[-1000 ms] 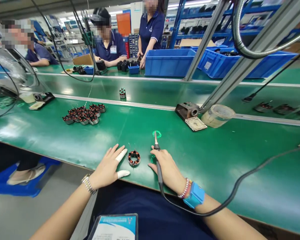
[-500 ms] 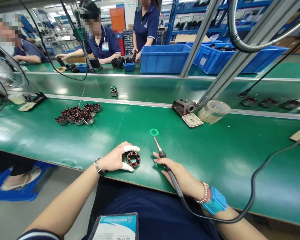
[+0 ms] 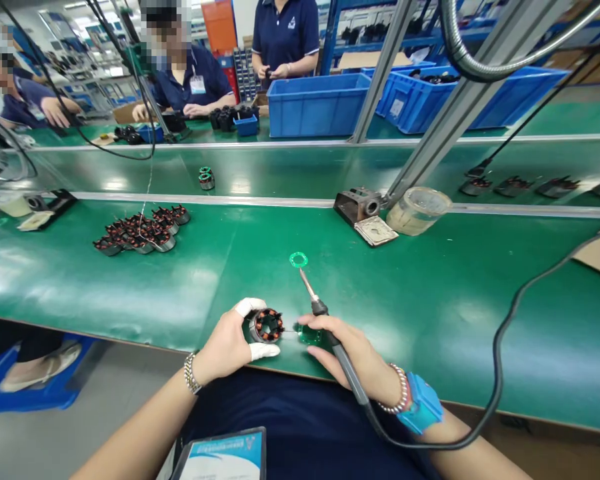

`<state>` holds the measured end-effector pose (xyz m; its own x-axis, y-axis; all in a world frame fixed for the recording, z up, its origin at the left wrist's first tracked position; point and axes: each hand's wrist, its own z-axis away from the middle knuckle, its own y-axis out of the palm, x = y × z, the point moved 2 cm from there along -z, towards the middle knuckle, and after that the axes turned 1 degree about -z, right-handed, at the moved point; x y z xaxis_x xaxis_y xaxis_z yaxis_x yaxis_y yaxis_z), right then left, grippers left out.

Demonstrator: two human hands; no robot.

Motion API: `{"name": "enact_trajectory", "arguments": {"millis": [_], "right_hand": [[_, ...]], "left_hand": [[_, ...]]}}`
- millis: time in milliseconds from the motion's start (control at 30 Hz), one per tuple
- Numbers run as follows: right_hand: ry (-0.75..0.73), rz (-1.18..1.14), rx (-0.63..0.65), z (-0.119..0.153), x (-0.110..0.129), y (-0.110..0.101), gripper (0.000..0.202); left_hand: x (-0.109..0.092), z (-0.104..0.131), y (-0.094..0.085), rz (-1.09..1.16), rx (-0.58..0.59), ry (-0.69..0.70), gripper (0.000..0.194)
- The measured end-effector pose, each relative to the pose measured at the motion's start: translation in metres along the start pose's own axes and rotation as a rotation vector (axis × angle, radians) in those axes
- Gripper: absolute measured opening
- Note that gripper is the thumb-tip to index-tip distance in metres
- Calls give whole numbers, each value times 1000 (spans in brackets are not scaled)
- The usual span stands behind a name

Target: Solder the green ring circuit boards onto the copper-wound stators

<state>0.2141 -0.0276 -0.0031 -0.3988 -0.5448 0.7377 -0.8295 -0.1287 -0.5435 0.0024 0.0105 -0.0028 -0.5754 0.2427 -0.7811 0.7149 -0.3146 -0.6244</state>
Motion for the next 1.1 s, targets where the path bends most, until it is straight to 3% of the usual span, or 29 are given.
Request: {"name": "enact_trajectory", "arguments": {"millis": [167,500,733,933,1100], "right_hand": [[71,16,-162,-2,8,4,20],[52,38,-199,0,9,4,20],[30,100,-123,-2,7,9,15],[46,121,-227,13,7,-10,14],[49,77,-211,33,9,-23,22]], "left_hand": [[-13,1,11,25,-3,55,52],[-16,8,16,123,-48,4,51],[-24,7,19,-106,-61,238,47],[-13,-4,13,-42,-32,260,41],[-6,-9,14,28,26,213,39]]}}
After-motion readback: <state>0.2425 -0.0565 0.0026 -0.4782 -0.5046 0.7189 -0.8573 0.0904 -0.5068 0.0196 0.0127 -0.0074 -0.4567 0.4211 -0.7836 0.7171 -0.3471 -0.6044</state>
